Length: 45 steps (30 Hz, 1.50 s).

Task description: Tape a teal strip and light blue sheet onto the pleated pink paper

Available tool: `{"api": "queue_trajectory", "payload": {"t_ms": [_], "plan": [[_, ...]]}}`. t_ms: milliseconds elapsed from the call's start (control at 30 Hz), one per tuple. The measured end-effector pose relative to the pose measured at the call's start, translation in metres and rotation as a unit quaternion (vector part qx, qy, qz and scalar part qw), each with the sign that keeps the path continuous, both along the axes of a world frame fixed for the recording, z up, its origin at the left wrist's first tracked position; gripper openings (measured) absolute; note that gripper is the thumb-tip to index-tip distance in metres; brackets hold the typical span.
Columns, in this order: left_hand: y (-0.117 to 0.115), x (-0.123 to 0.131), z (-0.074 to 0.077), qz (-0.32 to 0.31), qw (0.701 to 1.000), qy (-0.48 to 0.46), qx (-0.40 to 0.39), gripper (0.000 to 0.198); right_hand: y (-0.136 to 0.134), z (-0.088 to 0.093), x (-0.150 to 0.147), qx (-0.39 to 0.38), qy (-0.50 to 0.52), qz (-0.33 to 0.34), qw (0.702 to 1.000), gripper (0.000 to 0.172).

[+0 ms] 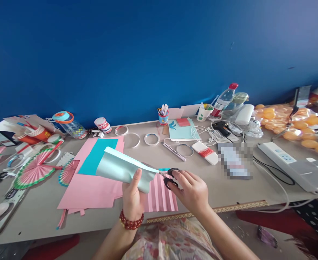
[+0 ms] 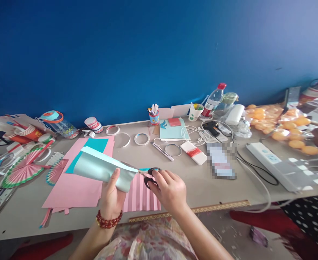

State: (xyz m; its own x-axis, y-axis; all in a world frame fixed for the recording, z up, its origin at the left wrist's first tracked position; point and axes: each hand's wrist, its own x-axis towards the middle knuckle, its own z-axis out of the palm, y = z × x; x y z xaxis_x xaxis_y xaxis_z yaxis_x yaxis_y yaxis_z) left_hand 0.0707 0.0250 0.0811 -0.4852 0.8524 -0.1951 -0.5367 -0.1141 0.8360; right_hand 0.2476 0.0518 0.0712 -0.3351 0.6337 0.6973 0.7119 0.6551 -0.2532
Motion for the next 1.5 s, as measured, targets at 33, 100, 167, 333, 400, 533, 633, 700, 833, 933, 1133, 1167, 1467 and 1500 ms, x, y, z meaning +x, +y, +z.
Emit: {"api": "queue_trajectory", "payload": {"t_ms": [33, 100, 167, 333, 400, 533, 633, 700, 833, 933, 1133, 1167, 1467, 1500], "plan": [[0.000, 0.001, -0.001, -0.003, 1.000, 0.007, -0.003, 0.047, 0.000, -0.001, 0.000, -0.003, -0.002, 0.002, 1.000, 0.013], [0.001, 0.001, -0.002, -0.004, 1.000, 0.029, -0.009, 0.044, -0.001, -0.001, 0.000, -0.003, -0.004, 0.006, 1.000, 0.014], [0.001, 0.001, -0.003, 0.007, 0.999, 0.048, -0.018, 0.043, -0.001, -0.001, 0.000, -0.002, -0.004, 0.007, 1.000, 0.014], [0.000, 0.002, -0.005, 0.035, 0.996, 0.065, -0.041, 0.042, -0.002, -0.005, 0.000, -0.010, -0.007, 0.006, 1.000, 0.015], [0.000, 0.003, -0.004, 0.046, 0.995, 0.068, -0.049, 0.042, -0.002, -0.006, 0.000, -0.009, -0.007, 0.005, 1.000, 0.015], [0.000, 0.004, -0.002, 0.060, 0.994, 0.071, -0.055, 0.043, -0.001, -0.006, 0.000, -0.005, -0.004, 0.007, 1.000, 0.014], [0.000, 0.004, 0.000, 0.061, 0.994, 0.078, -0.055, 0.041, -0.001, -0.005, -0.001, -0.003, -0.005, 0.009, 1.000, 0.013], [0.001, 0.005, 0.000, 0.060, 0.993, 0.081, -0.053, 0.040, -0.001, -0.005, -0.001, -0.003, -0.005, 0.011, 1.000, 0.014], [0.002, 0.005, -0.001, 0.063, 0.994, 0.079, -0.050, 0.038, 0.000, -0.006, 0.000, -0.006, -0.004, 0.014, 1.000, 0.013], [0.002, 0.005, -0.003, 0.058, 0.994, 0.076, -0.052, 0.038, 0.001, -0.006, 0.000, -0.003, -0.006, 0.015, 1.000, 0.014], [0.002, 0.005, 0.000, 0.054, 0.994, 0.072, -0.058, 0.039, 0.003, -0.009, 0.000, -0.005, -0.011, 0.015, 1.000, 0.013], [0.002, 0.005, 0.002, 0.053, 0.994, 0.071, -0.058, 0.039, 0.003, -0.010, 0.001, -0.006, -0.011, 0.015, 1.000, 0.013], [0.003, 0.007, 0.005, 0.061, 0.994, 0.062, -0.059, 0.041, 0.004, -0.008, 0.000, -0.004, -0.011, 0.007, 1.000, 0.015], [0.003, 0.007, 0.004, 0.061, 0.994, 0.063, -0.061, 0.041, 0.004, -0.008, 0.000, -0.003, -0.011, 0.006, 1.000, 0.015]]}}
